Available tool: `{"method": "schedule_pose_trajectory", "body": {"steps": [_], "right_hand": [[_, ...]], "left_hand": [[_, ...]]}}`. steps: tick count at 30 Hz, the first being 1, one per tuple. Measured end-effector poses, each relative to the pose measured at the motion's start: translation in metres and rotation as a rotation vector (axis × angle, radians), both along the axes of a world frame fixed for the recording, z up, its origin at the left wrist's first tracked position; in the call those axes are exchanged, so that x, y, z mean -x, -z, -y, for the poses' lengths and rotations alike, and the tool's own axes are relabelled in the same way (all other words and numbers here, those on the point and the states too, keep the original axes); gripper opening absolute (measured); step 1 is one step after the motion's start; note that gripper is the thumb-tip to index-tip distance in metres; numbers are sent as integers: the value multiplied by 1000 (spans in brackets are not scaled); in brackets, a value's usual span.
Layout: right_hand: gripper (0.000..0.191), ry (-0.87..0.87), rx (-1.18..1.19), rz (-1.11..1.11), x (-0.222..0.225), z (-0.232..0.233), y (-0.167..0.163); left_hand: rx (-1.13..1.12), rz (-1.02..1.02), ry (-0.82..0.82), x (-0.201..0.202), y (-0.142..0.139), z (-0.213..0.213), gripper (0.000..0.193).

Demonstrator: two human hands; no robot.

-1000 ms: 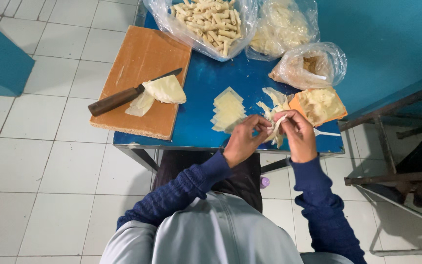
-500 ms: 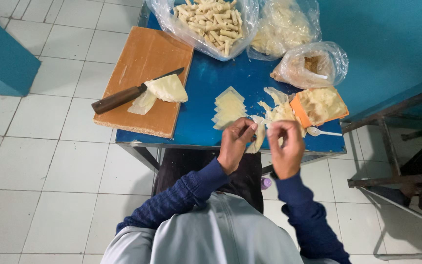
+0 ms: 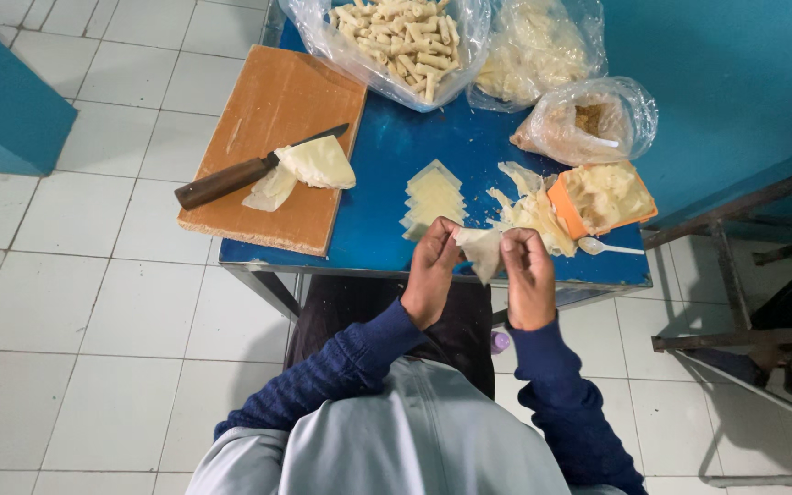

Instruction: The person sits at a table and uses a spoon to scoop a pale paste from a plastic bag and spread it onto thin flat sheets. They press and fold the coated sheet pieces by hand, setting finished pieces aside and repeating the process on new sheets.

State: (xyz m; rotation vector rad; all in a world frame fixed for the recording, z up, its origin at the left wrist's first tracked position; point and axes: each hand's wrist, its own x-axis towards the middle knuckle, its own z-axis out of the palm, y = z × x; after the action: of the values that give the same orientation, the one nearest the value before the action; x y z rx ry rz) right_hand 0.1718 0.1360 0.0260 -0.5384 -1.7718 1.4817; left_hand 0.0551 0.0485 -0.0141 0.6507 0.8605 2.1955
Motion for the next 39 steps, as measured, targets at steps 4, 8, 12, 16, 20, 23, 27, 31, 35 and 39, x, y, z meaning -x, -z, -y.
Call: {"method": "schedule_pose_trajectory", "body": {"steps": [4,8,12,16,20,23,27,31,35,39], "right_hand": [[9,163,-403,157,3,11,-13],[12,98,-537,182,5,17,-32],[17,85,-430,239,5,17,-38],[22,-127,-396,135,3,10,-27],[24,-96,-329,408,-1,4,-2],[26,-207,-99,385,-8,-3,13],[12,-293,486,33,-24,-21,12],[17,92,-661,402,-22,-54,-4],[23,321,-1178,572,-6,-69,-4],[30,451,-1120,663,0,-69,-2]], "left_hand": [[17,242,115,3,-9,6,18],[162,-157,174,14,-24,9,28],[409,-678,44,24,-33,19,24],[433,-725,-59,22,-36,23,23],[342,-437,77,22,-30,28,19],[257,-260,152,25,-23,35,19],[250,-14,27,44,-20,49,15],[477,-408,-152,58,-23,66,21],[482,-767,-363,58,-23,62,21],[441,-805,-377,54,-16,58,18]]}}
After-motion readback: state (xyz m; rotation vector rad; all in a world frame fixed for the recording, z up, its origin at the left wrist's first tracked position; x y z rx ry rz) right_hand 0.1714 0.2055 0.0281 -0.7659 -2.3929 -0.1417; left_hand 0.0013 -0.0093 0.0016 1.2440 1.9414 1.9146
